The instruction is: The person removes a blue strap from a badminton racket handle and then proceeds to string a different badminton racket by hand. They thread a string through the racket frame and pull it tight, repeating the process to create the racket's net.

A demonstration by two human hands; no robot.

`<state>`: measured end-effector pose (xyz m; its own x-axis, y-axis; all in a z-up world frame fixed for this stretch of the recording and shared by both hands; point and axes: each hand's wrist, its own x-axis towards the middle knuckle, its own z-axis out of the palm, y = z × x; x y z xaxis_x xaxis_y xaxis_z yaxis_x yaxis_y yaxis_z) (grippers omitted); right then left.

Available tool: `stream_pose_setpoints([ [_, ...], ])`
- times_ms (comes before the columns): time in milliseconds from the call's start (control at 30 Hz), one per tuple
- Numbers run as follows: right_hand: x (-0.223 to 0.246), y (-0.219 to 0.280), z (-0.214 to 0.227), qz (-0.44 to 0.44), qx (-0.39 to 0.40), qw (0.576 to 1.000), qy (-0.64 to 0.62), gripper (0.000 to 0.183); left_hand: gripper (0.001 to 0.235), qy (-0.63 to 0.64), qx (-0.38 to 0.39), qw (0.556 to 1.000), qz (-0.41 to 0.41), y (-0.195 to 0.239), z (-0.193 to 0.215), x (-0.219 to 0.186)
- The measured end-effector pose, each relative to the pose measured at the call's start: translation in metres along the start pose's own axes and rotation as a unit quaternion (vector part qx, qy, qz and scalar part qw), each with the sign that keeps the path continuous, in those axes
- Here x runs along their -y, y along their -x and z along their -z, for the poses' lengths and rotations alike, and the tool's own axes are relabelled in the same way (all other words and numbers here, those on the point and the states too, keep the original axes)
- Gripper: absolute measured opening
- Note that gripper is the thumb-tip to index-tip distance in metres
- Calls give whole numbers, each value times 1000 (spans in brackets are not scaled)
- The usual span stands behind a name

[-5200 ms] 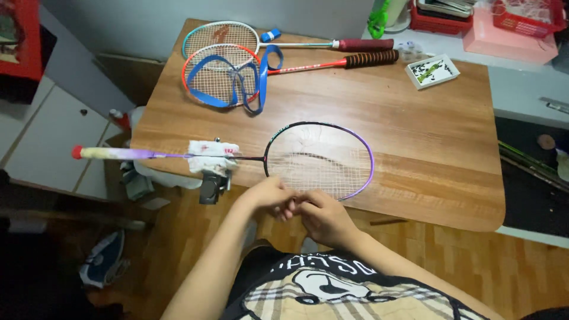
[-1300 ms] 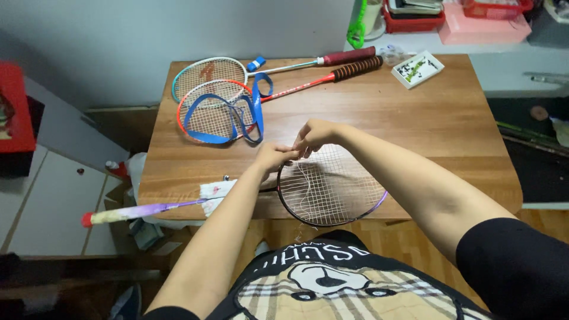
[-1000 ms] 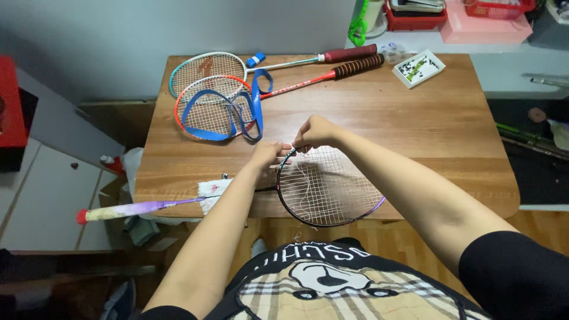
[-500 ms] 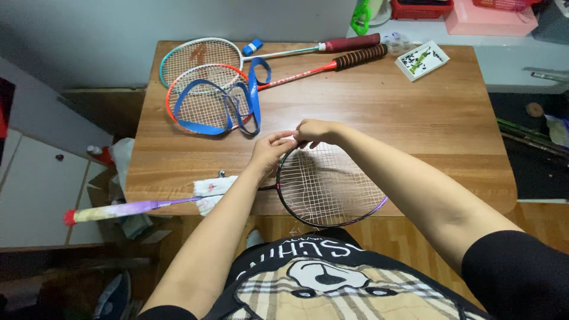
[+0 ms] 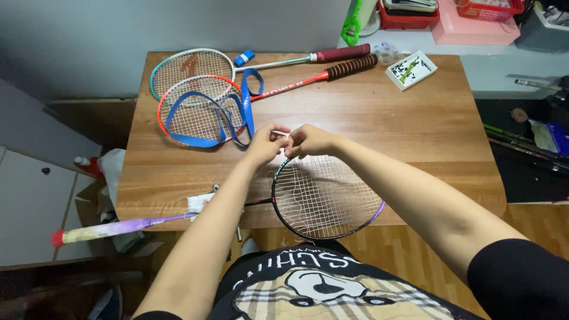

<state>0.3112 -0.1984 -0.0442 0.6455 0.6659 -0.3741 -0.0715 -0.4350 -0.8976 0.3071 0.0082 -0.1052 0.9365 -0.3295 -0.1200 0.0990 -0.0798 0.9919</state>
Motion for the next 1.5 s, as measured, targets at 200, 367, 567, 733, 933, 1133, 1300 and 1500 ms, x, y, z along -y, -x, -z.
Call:
stream_pose_setpoints([
  [200, 5, -11, -7, 24, -153, 976, -151, 14, 44, 62, -55, 994, 73, 25, -9, -44],
  [367, 44, -1, -3, 44, -218, 921, -321, 16, 39, -9, 21, 988, 151, 46, -13, -52],
  [567, 35, 3, 3, 28, -255, 917, -306, 13, 22, -39, -9, 995, 90, 19, -14, -19],
  [733, 26, 11, 7, 102, -296, 933, -175, 13, 21, -9, -108, 993, 56, 12, 9, -46],
  [933, 92, 44, -37, 192, -280, 886, 317, 19, 25, 49, -76, 993, 80, -6, 16, -48],
  [1133, 101, 42, -54, 34, -339, 852, 397, 36, 26, -2, -171, 985, 30, -7, 6, -55],
  [1300, 96, 38, -63, 99, -362, 837, 399, 38, 33, 39, -220, 973, 55, -27, 15, -4],
  [1500, 56, 5, -46, 58, -259, 910, 318, 24, 22, 113, -191, 974, 40, -33, 23, -26],
])
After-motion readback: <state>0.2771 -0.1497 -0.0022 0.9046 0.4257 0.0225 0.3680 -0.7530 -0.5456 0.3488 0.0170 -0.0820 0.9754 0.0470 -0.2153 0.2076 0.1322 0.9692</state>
